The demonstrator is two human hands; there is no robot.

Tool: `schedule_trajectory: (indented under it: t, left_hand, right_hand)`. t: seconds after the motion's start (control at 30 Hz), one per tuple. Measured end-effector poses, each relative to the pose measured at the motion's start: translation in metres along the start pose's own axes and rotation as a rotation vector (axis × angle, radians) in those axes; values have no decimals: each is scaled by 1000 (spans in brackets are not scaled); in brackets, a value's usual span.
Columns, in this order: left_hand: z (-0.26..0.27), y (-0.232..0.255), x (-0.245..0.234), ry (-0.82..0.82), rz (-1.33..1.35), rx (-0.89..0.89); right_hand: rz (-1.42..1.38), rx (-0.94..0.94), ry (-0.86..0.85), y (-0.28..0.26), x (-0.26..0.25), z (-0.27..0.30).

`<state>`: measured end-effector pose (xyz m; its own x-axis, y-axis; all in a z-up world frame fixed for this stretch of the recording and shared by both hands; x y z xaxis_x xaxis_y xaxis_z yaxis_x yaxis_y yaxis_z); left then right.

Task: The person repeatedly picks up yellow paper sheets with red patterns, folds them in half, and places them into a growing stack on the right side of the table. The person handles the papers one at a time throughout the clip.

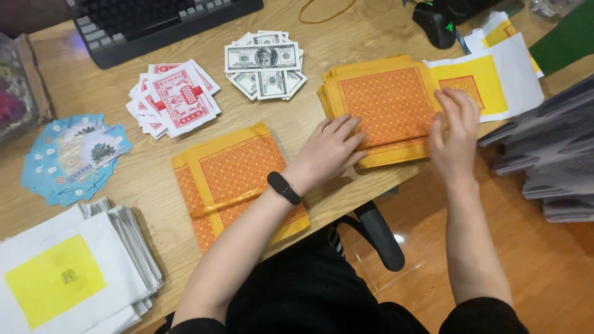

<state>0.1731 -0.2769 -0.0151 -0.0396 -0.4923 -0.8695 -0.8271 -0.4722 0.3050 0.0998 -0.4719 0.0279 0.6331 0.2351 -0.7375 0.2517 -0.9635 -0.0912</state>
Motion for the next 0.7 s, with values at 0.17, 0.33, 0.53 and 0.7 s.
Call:
schedule_trajectory:
  t: [0.17,0.33,0.53,0.7]
  left_hand:
    - [37,6,-64,36,106,-10]
    - [111,-23,-139,-30,316,-207]
    - [220,-72,-170,198,405,-736]
    - [275,-77,-173,465,460,-1008]
  right_hand:
    - [-101,-53,-111,-51,44,-37]
    - [-366,-125,-55,-129,58,-58]
    - [-710,-95,-220,-218,85,-49]
    - [-768,-78,-448,-264,85,-53]
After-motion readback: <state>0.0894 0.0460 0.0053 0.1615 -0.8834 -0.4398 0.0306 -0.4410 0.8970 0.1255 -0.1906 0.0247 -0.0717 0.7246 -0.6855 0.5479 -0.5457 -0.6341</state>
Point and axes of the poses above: each hand's wrist, its own z-axis away from the middle knuckle, its own x-axis out of the palm, y = z × x, the point moved 8 cm from there along -z, towards the middle knuckle, and after that the axes turned 14 degrees about -x, right-handed, at the moved point
